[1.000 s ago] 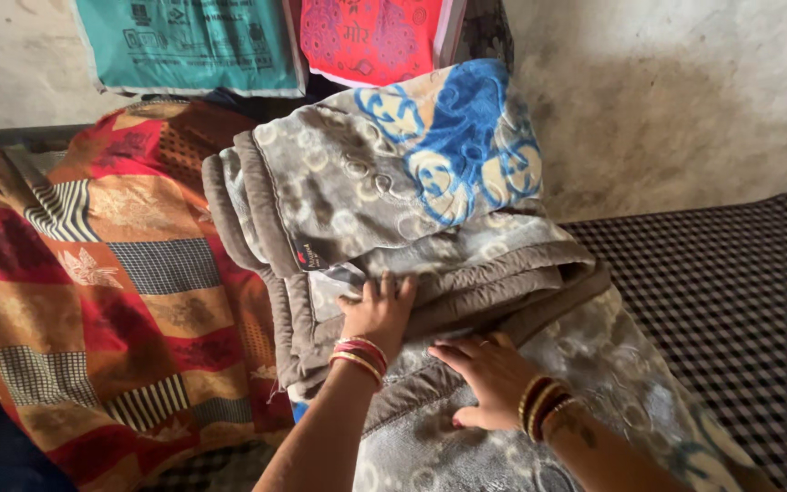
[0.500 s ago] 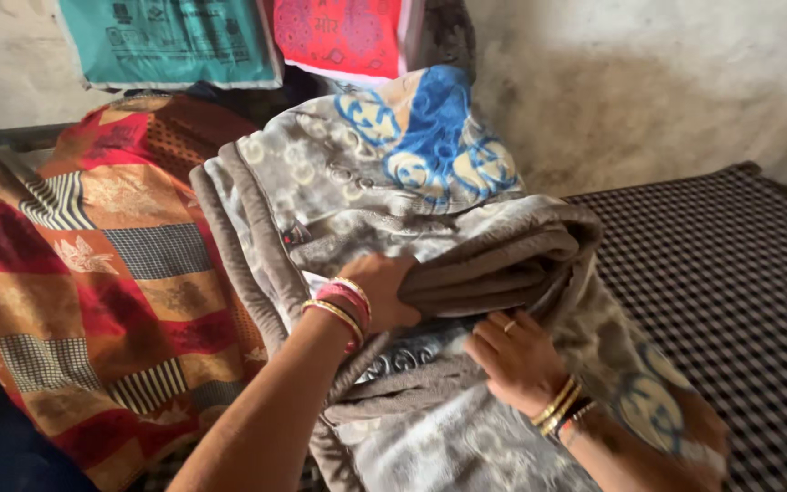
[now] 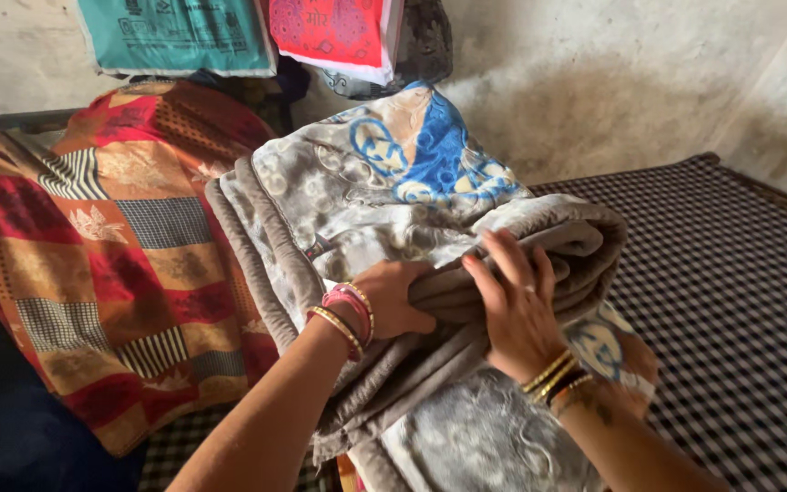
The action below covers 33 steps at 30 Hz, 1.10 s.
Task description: The person folds a patterned blanket and a floral-patterned cloth on a checkered surface. They smooth and align the edges, then place the folded items on a stack of other textiles.
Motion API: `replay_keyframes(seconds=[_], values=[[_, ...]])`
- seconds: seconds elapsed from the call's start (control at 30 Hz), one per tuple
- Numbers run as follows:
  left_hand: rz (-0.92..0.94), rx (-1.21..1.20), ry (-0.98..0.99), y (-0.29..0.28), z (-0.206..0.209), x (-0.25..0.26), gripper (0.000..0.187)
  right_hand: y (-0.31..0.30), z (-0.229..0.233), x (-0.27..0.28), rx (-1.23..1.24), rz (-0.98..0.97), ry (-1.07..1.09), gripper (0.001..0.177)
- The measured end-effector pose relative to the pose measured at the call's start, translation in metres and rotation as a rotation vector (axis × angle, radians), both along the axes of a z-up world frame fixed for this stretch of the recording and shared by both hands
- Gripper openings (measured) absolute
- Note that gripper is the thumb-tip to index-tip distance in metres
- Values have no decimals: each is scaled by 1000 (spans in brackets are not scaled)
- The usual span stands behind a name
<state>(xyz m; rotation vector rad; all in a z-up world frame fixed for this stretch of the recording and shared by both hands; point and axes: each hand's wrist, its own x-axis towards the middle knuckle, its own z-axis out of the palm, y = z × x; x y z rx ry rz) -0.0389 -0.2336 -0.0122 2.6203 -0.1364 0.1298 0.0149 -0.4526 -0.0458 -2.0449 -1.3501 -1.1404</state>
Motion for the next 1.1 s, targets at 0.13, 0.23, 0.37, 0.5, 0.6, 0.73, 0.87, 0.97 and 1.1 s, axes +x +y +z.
replay_keyframes(seconds=[0.13,0.23,0.37,0.5,0.6,0.73,0.87,0.97,1.1], values=[[36,62,-43,-13,-4,-13,81,-3,9,-10,-179,-31,49,89],[239,122,-27,-2,7,-10,72,-8,2,-13,-210,-188,161,90],[343,21,-254,44,35,-1,65,-14,-20,-20,-277,-207,148,62],[516,-9,-324,65,26,-1,65,-14,-35,-24,-488,-378,264,66],[702,-60,-362,72,22,2,62,-11,-39,-22,-355,-284,377,79],[790,-102,-389,79,26,9,61,-4,-39,-6,-403,-264,308,75],[799,15,-290,85,26,18,66,18,-29,26,-365,-165,336,95],[814,55,-181,91,19,22,65,36,-21,40,-512,-148,482,79],[834,90,-192,107,6,34,63,42,-24,32,-868,-205,829,54]])
